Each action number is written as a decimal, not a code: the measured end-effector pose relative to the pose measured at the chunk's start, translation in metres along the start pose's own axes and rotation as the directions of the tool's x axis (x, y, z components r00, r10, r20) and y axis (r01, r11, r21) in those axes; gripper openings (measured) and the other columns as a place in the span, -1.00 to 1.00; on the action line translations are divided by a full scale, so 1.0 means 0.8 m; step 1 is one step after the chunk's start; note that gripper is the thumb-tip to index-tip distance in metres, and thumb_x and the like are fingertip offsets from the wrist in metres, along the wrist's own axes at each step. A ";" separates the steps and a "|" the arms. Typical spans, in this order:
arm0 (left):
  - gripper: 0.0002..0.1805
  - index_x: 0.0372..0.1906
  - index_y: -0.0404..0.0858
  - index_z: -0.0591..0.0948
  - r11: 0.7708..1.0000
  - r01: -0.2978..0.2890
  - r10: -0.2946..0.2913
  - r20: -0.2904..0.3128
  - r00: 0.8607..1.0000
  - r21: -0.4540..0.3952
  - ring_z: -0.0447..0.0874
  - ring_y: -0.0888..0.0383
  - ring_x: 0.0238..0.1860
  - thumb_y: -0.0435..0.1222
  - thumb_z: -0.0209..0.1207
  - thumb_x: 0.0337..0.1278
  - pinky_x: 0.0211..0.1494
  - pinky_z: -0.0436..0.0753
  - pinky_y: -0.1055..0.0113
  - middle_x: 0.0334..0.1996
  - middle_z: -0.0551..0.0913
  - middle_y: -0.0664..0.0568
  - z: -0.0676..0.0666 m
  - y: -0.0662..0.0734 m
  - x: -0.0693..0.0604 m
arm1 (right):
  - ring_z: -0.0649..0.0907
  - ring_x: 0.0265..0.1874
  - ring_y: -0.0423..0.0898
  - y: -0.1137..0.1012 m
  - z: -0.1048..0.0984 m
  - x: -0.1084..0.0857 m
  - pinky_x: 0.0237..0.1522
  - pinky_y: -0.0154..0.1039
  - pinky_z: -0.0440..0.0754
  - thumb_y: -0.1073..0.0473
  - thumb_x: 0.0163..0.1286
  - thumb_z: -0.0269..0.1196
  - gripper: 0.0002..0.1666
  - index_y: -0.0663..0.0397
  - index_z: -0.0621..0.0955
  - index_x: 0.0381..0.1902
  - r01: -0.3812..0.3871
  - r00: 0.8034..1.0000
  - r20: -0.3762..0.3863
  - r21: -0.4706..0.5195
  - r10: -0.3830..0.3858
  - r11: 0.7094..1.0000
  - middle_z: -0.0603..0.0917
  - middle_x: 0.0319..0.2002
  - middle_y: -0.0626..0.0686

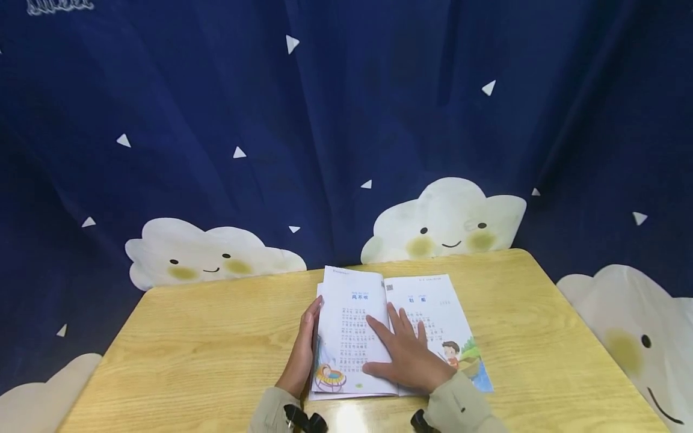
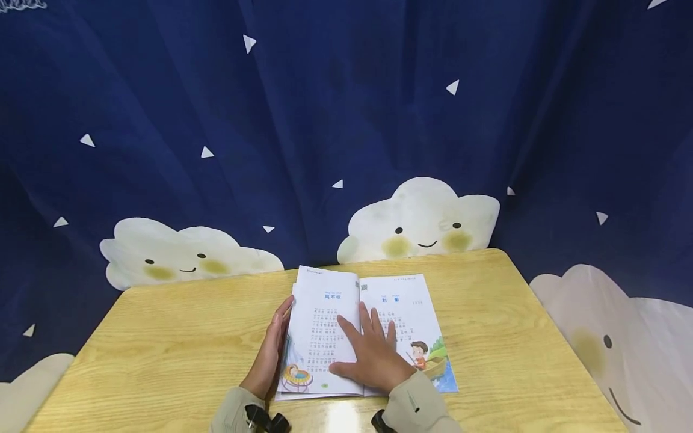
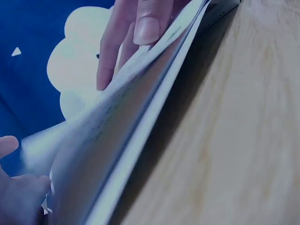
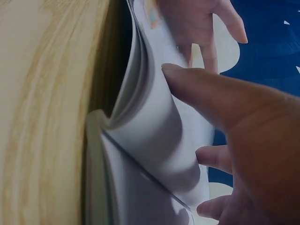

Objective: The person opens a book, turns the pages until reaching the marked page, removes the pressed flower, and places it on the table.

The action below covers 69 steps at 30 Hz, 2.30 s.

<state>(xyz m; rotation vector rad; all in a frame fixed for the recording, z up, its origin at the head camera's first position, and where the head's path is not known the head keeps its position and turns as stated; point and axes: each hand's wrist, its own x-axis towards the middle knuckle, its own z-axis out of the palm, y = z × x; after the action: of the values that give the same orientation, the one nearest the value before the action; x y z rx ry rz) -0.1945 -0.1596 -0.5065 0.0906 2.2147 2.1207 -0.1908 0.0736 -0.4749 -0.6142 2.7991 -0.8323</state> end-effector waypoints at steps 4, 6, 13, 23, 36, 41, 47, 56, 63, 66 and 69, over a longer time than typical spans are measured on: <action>-0.36 0.50 0.15 0.05 1.000 -0.008 0.008 -0.001 1.000 0.022 -0.23 0.03 0.53 0.22 -0.49 0.43 0.49 -0.28 -0.10 0.52 -0.12 0.11 0.000 0.002 0.001 | -0.11 0.47 0.32 0.000 0.002 0.001 0.30 0.45 -0.27 -0.33 0.13 0.33 0.00 -0.19 0.27 0.46 0.006 1.000 -0.006 -0.012 -0.006 1.000 -0.11 0.52 0.26; -0.36 0.51 0.14 0.05 1.000 -0.014 0.014 0.003 1.000 0.021 -0.24 0.03 0.53 0.22 -0.48 0.43 0.49 -0.28 -0.10 0.52 -0.14 0.12 0.000 0.004 0.002 | -0.10 0.46 0.32 0.000 0.003 0.002 0.30 0.45 -0.27 -0.32 0.13 0.34 0.00 -0.19 0.27 0.46 0.008 1.000 -0.010 -0.019 -0.008 1.000 -0.10 0.52 0.27; -0.38 0.52 -0.01 0.09 0.997 -0.065 0.064 0.014 0.998 0.045 -0.37 -0.02 0.53 0.11 -0.43 0.49 0.45 -0.30 -0.20 0.54 -0.21 0.06 0.003 0.002 0.004 | -0.09 0.46 0.34 0.001 0.006 0.001 0.29 0.46 -0.27 -0.33 0.11 0.34 0.00 -0.20 0.29 0.45 -0.006 1.000 -0.014 -0.041 0.005 0.999 -0.06 0.51 0.30; -0.49 0.49 -0.08 0.19 0.940 -0.208 0.203 0.045 0.978 0.271 -0.30 -0.09 0.53 -0.20 -0.23 0.52 0.40 -0.24 -0.32 0.55 -0.15 0.01 0.006 -0.001 0.005 | -0.06 0.45 0.35 0.001 0.005 0.003 0.28 0.48 -0.22 -0.36 0.09 0.34 0.01 -0.23 0.29 0.45 -0.005 1.000 -0.009 -0.084 0.004 0.996 -0.02 0.48 0.34; -0.32 0.43 0.04 0.31 0.742 -0.288 0.226 0.180 0.958 0.605 -0.19 -0.23 0.50 0.07 0.13 0.24 0.39 -0.36 -0.28 0.52 0.01 -0.05 0.008 -0.010 0.006 | -0.03 0.45 0.36 0.004 0.005 0.014 0.27 0.50 -0.17 -0.37 0.08 0.34 0.01 -0.25 0.29 0.44 -0.016 1.000 0.002 -0.125 0.016 0.992 0.01 0.48 0.35; -0.29 0.40 0.10 0.36 0.658 -0.300 0.214 0.211 0.954 0.690 -0.17 -0.25 0.50 0.17 0.16 0.14 0.38 -0.32 -0.31 0.51 0.07 -0.01 0.011 -0.011 0.009 | -0.03 0.44 0.37 0.004 -0.001 0.016 0.27 0.51 -0.18 -0.38 0.09 0.32 0.01 -0.24 0.28 0.45 -0.019 0.999 0.027 -0.122 0.022 0.992 0.01 0.48 0.36; -0.34 0.34 0.11 0.45 0.565 -0.351 0.217 0.277 0.936 0.746 -0.14 -0.33 0.47 0.21 0.13 0.14 0.33 -0.25 -0.42 0.47 0.17 -0.08 0.014 -0.012 0.005 | 0.00 0.43 0.38 0.006 -0.005 0.013 0.25 0.53 -0.16 -0.38 0.09 0.32 0.00 -0.24 0.30 0.44 -0.016 0.999 0.032 -0.087 0.018 0.996 0.04 0.47 0.37; -0.34 0.33 0.16 0.45 0.533 -0.354 0.202 0.291 0.935 0.768 -0.14 -0.30 0.48 0.23 0.14 0.12 0.34 -0.29 -0.40 0.47 0.18 -0.05 0.012 -0.007 0.006 | -0.01 0.45 0.34 0.010 -0.019 0.014 0.30 0.45 -0.12 -0.40 0.17 0.24 -0.04 -0.23 0.26 0.46 0.002 0.999 0.046 -0.006 -0.001 1.000 0.03 0.48 0.33; -0.24 0.36 0.20 0.40 0.540 -0.354 0.181 0.306 0.935 0.764 -0.16 -0.32 0.47 0.31 0.18 0.00 0.32 -0.30 -0.42 0.48 0.15 -0.04 0.011 -0.008 0.002 | -0.01 0.45 0.33 0.022 -0.034 0.010 0.31 0.39 -0.01 -0.35 0.15 0.29 0.03 -0.06 0.26 0.46 -0.026 0.999 -0.025 0.032 0.027 0.999 0.03 0.47 0.35; -0.20 0.37 0.23 0.38 0.544 -0.347 0.172 0.303 0.937 0.764 -0.17 -0.31 0.48 0.34 0.18 -0.05 0.32 -0.30 -0.42 0.49 0.14 -0.02 0.012 -0.008 0.001 | -0.02 0.45 0.33 0.030 -0.042 0.010 0.31 0.41 -0.02 -0.35 0.15 0.30 0.05 -0.03 0.23 0.47 -0.059 0.997 -0.050 0.012 0.060 0.998 0.03 0.47 0.36; -0.18 0.37 0.24 0.37 0.545 -0.348 0.177 0.301 0.937 0.763 -0.18 -0.30 0.48 0.36 0.18 -0.07 0.33 -0.30 -0.41 0.49 0.14 -0.02 0.012 -0.007 0.001 | -0.02 0.43 0.38 0.041 -0.053 0.009 0.28 0.46 -0.05 -0.34 0.15 0.30 0.06 -0.02 0.21 0.48 -0.099 0.992 -0.075 -0.005 0.098 0.995 0.02 0.46 0.39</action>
<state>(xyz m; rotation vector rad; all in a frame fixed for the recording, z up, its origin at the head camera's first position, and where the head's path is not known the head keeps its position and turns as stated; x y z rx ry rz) -0.1944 -0.1502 -0.5124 0.6860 2.9705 0.8882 -0.2200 0.1162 -0.4577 -0.4511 2.8739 -0.8413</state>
